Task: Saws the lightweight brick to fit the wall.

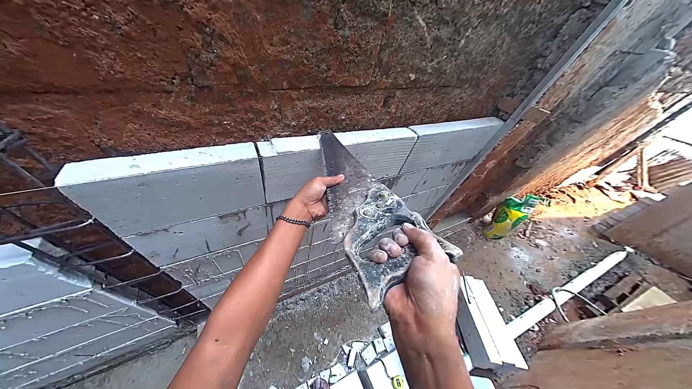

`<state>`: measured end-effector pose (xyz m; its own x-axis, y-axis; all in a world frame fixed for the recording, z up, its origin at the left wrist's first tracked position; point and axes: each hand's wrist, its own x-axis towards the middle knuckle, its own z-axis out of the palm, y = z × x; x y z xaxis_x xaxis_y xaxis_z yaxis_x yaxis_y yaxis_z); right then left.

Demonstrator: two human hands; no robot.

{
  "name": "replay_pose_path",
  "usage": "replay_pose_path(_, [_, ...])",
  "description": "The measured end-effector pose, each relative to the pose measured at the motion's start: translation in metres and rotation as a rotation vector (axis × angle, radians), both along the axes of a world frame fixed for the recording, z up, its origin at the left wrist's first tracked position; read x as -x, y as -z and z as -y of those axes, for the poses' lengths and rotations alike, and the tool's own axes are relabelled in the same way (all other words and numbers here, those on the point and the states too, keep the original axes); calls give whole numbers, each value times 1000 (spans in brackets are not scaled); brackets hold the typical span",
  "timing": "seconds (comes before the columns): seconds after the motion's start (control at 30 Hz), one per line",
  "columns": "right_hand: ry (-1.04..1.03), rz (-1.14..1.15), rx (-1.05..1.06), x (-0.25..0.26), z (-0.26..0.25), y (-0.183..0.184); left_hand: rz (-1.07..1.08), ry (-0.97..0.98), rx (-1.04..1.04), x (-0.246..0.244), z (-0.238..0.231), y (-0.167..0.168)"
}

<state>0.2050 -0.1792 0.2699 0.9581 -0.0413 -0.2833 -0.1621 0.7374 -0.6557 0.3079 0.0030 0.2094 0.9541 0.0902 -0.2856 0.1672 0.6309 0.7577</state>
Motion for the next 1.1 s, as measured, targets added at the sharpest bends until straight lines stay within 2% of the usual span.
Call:
replay_pose_path(0.2, [10, -4, -94, -33, 16, -3, -22, 28, 42, -38, 2, -3])
replay_pose_path(0.33, [-50, -26, -85, 6, 8, 10, -51, -11, -26, 7, -3, 0])
replay_pose_path(0.4, [-29, -28, -137, 9, 13, 15, -64, -11, -41, 10, -1, -3])
replay_pose_path(0.57, [53, -46, -162, -20, 7, 23, -107, 32, -56, -35, 0, 4])
replay_pose_path(0.63, [-3, -73, -177, -9, 5, 21, -93, -1, -103, -18, -10, 3])
replay_pose_path(0.73, [-142, -140, -157, 22, -1, 24, -54, -88, -154, 49, -38, 12])
replay_pose_path(0.83, [-118, -35, -147, 52, -18, 30, -16, -120, -92, 73, -51, 9])
replay_pose_path(0.93, [-15, 79, -115, 50, -19, 23, 28, -9, -66, 47, -39, 0])
replay_pose_path(1.0, [69, 78, -70, 35, -22, 20, 22, 65, -62, 16, -27, 1])
replay_pose_path(1.1, [120, 46, -27, 18, -34, 22, -32, 75, -61, -13, -26, 7])
